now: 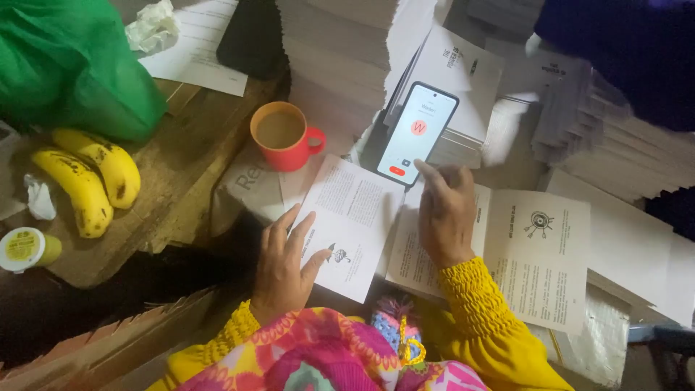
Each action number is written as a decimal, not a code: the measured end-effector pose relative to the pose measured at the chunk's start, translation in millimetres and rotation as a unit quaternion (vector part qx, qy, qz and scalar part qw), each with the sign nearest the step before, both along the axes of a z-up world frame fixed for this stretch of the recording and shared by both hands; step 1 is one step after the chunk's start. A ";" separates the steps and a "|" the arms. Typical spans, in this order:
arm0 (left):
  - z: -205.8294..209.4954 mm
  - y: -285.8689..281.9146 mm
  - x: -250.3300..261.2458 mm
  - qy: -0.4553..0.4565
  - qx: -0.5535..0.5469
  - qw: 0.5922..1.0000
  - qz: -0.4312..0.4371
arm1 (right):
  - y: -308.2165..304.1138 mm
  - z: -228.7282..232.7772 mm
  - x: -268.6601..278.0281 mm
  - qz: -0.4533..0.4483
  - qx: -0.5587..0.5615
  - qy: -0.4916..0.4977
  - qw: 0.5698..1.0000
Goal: The person folds printed paper sheets in half and stacks them on a table. They repeatedly pick up a sheet, fold it, and place it onto a growing pile. A smartphone, a red mug, and bananas are visible on the table nearby.
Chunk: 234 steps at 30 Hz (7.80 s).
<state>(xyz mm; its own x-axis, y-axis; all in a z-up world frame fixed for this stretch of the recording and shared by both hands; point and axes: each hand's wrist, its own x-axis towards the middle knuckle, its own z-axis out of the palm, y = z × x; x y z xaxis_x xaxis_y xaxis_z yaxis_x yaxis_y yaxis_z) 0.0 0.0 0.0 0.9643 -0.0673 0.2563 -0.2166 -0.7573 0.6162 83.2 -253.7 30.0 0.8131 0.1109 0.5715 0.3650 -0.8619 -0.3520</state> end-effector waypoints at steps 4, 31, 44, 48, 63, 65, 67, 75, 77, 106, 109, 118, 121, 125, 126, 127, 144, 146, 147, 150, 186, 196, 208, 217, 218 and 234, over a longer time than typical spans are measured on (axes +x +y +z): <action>9.2 2.9 -1.7 -0.058 0.010 0.998 -0.031 | 4.4 20.2 -14.0 -0.007 0.026 -0.002 1.000; -9.2 -94.8 -3.9 -0.137 0.035 0.903 -0.406 | -49.7 21.8 -170.5 0.027 -0.072 0.181 0.980; 3.6 -87.6 1.6 -0.153 0.036 0.910 -0.383 | -53.3 22.9 -173.6 0.005 -0.093 0.072 0.993; 4.7 -87.2 5.3 -0.151 0.045 0.900 -0.406 | -65.2 31.5 -180.9 -0.059 -0.038 0.031 0.997; -6.4 -91.7 7.7 -0.142 0.049 0.904 -0.400 | -108.0 52.8 -187.3 -0.267 0.394 0.087 0.875; 6.8 -89.4 11.1 -0.144 0.031 0.903 -0.404 | -115.1 51.3 -189.2 -0.264 0.383 0.068 0.883; 15.2 -89.3 13.3 -0.148 0.013 0.901 -0.407 | -120.3 49.1 -192.1 -0.258 0.372 0.048 0.890; 24.3 -90.4 12.9 -0.040 -0.055 0.933 -0.352 | -117.7 46.4 -198.1 -0.241 0.325 -0.026 0.914; 26.5 -90.4 12.4 -0.006 -0.079 0.936 -0.344 | -113.9 43.9 -201.3 -0.247 0.315 -0.006 0.916; 64.4 -130.0 -15.6 -0.126 -0.227 0.913 -0.315 | -58.2 29.7 -204.2 -0.250 0.438 0.174 0.846; 29.8 -143.2 -12.3 -0.195 -0.136 0.889 -0.391 | -67.9 22.0 -196.5 -0.250 0.252 0.198 0.914; 4.1 -149.0 -22.4 -0.114 0.029 0.930 -0.348 | -67.5 43.1 -155.5 -0.184 0.496 0.222 0.819; 3.1 -146.4 -21.1 -0.092 0.010 0.937 -0.336 | -57.3 55.8 -141.1 -0.152 0.526 0.235 0.803; -10.6 -147.2 -16.9 -0.108 0.014 0.930 -0.350 | -72.4 47.9 -128.0 -0.172 0.478 0.305 0.805; -16.6 -147.7 -15.8 -0.123 0.008 0.926 -0.357 | -76.4 43.9 -124.3 -0.189 0.479 0.327 0.793; -24.8 -148.6 -16.4 -0.119 0.006 0.928 -0.353 | -74.3 46.4 -123.8 -0.188 0.476 0.333 0.792; -29.9 -140.0 -5.9 -0.150 0.097 0.913 -0.365 | -56.8 36.6 -123.7 -0.284 0.407 0.305 0.813; -29.8 -139.7 -5.3 -0.150 0.101 0.915 -0.361 | -57.7 33.1 -123.4 -0.274 0.408 0.304 0.816; -29.6 -140.0 -6.6 -0.149 0.102 0.916 -0.357 | -58.4 32.1 -123.9 -0.265 0.408 0.303 0.820; -28.2 -139.0 -6.5 -0.184 0.139 0.915 -0.332 | -55.4 32.9 -123.4 -0.272 0.403 0.301 0.821; -36.8 -147.7 -7.1 -0.219 0.215 0.913 -0.270 | -54.6 20.6 -122.5 -0.281 0.411 0.290 0.817; -36.5 -145.7 -8.3 -0.201 0.206 0.917 -0.277 | -59.4 12.3 -125.9 -0.261 0.435 0.262 0.821; -34.6 -145.3 -6.7 -0.200 0.223 0.912 -0.280 | -64.4 10.4 -125.5 -0.294 0.406 0.273 0.821; -55.2 -154.4 -6.4 -0.172 0.056 0.924 -0.337 | -84.8 6.6 -141.3 -0.219 0.415 0.259 0.844; -50.1 -151.6 -7.4 -0.152 0.074 0.922 -0.347 | -83.7 10.0 -145.1 -0.187 0.413 0.273 0.849; -16.8 -141.3 -0.2 -0.016 0.026 0.923 -0.383 | -74.1 29.9 -155.5 -0.186 0.346 0.303 0.868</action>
<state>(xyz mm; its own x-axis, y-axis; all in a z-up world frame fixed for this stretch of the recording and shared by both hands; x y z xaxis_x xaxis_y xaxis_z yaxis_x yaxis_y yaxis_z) -0.2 -141.3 -16.8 0.6201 -0.7399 0.2607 -0.7183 -0.4019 0.5679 -72.3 -327.8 59.9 0.8940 -0.4228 -0.1482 -0.3257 -0.3862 -0.8630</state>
